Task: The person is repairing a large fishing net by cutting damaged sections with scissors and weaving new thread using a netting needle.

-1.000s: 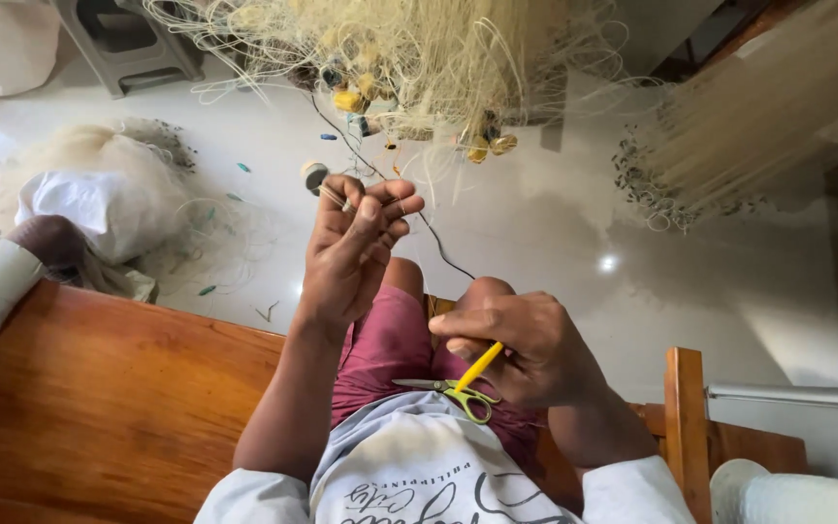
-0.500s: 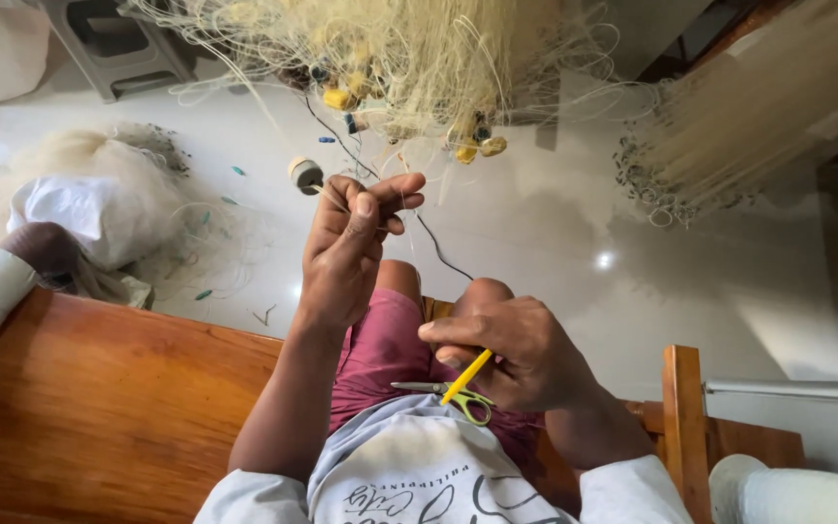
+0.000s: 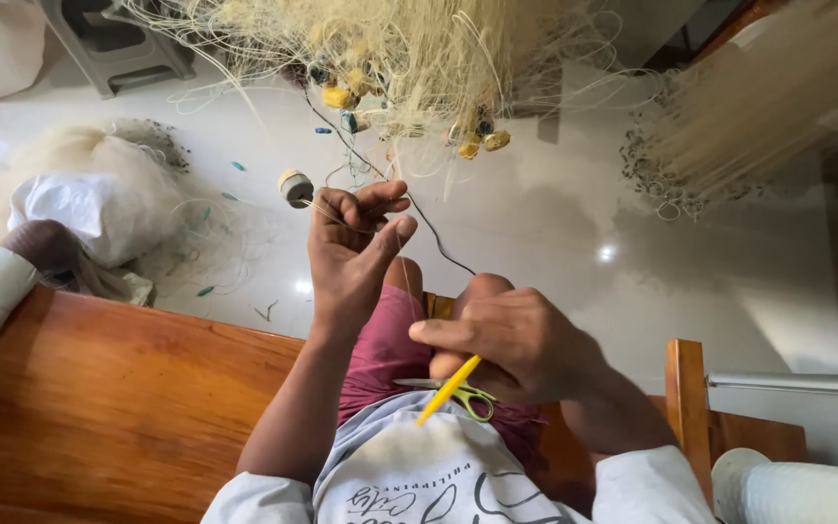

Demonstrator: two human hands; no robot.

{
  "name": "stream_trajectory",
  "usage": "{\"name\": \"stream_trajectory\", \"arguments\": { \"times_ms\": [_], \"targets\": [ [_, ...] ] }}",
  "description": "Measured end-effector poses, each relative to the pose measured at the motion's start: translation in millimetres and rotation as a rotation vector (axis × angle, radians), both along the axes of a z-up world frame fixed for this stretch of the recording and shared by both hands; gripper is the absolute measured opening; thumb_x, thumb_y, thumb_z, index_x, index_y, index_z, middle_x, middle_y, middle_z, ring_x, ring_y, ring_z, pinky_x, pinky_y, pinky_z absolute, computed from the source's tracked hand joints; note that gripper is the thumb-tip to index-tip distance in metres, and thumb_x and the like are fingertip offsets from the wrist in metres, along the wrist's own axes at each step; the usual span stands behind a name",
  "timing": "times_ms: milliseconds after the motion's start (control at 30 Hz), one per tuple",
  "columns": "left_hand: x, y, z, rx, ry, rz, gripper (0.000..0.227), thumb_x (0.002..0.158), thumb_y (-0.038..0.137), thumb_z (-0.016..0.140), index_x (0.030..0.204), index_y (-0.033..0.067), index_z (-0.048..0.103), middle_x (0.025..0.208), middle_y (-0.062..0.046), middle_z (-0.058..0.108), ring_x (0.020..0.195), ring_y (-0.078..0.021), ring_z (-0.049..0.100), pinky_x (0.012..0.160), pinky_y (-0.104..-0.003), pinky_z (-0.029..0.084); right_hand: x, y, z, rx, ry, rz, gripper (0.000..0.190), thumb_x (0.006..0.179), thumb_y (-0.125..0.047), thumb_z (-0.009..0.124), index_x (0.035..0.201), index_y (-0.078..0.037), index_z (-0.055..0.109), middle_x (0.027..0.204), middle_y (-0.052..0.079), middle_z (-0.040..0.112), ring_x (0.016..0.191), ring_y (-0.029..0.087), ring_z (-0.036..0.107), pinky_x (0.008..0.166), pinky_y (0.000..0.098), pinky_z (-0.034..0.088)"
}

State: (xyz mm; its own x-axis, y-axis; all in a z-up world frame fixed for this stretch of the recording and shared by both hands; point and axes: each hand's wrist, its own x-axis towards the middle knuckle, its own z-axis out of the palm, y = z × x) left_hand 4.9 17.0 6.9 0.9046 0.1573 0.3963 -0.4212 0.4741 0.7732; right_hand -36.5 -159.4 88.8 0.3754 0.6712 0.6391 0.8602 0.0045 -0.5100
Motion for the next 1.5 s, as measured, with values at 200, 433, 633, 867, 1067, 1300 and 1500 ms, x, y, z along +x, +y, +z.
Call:
{"name": "stream_trajectory", "arguments": {
  "times_ms": [200,433,633,867,1067,1300,1500],
  "targets": [
    [1.6,-2.2,8.5,-0.109,0.049,0.085,0.025,0.102,0.018,0.059,0.091,0.0103,0.038,0.101,-0.017,0.066,0.095,-0.0233,0.069,0.087,-0.033,0.054,35.9,-15.4,28.6,-0.215,-0.303,-0.222,0.057,0.089,-0.063,0.054,0.078,-0.008,0.062,0.064,0.005,0.041,0.048,0.025,0.047,0.048,0.0312,0.045],
    [5.8,2.2,14.0,-0.222,0.214,0.104,0.021,0.104,0.02,0.054,0.086,0.0106,0.047,0.09,-0.012,0.07,0.086,-0.0217,0.075,0.071,-0.021,0.053,91.5,-21.1,17.1,-0.305,-0.678,-0.619,0.028,0.105,-0.033,0.059,0.108,-0.013,0.077,0.099,0.004,0.056,0.071,0.02,0.059,0.066,0.0362,0.051],
    [9.7,1.6,10.1,-0.282,0.24,0.066,0.022,0.103,0.019,0.056,0.082,0.011,0.05,0.084,-0.013,0.071,0.082,-0.0236,0.076,0.069,-0.024,0.053,105.6,-16.0,0.2,-0.215,-0.57,-0.625,0.018,0.101,-0.03,0.069,0.101,-0.016,0.079,0.088,0.003,0.055,0.07,0.021,0.058,0.069,0.0358,0.053],
    [13.1,-9.9,10.4,-0.397,0.299,-0.068,0.024,0.1,0.02,0.057,0.08,0.0095,0.052,0.077,-0.02,0.072,0.074,-0.0246,0.076,0.066,-0.023,0.053,108.3,-1.3,-30.6,0.105,-0.295,-0.442,0.033,0.098,-0.028,0.067,0.121,-0.004,0.07,0.103,0.011,0.064,0.088,0.027,0.066,0.081,0.0361,0.056],
    [26.1,-34.9,-12.6,-0.156,0.097,0.062,0.027,0.101,0.014,0.059,0.076,0.0076,0.052,0.071,-0.012,0.067,0.068,-0.0122,0.066,0.066,-0.02,0.047,102.3,13.5,-38.2,0.3,-0.216,-0.266,0.029,0.098,-0.016,0.067,0.124,-0.005,0.07,0.103,0.008,0.037,0.087,0.017,0.044,0.088,0.0269,0.047],
    [30.8,-40.7,-2.9,0.136,0.056,0.138,0.024,0.099,0.015,0.066,0.079,0.0037,0.063,0.062,-0.006,0.051,0.065,-0.0081,0.048,0.062,-0.021,0.037,57.5,-13.2,-28.3,0.55,-0.32,-0.219,0.037,0.073,-0.029,0.092,0.086,-0.008,0.064,0.113,0.026,0.042,0.119,0.043,0.037,0.107,0.0522,0.031],
    [26.7,-35.5,-5.8,0.024,0.172,-0.064,0.019,0.102,0.029,0.053,0.091,0.0135,0.05,0.094,-0.004,0.068,0.094,-0.014,0.065,0.084,-0.027,0.048,-9.7,-61.5,-3.9,0.527,-0.023,-0.91,0.063,0.099,-0.059,0.053,0.073,-0.001,0.051,0.067,0.015,0.055,0.045,0.014,0.039,0.047,0.0264,0.032]
  ]
}}
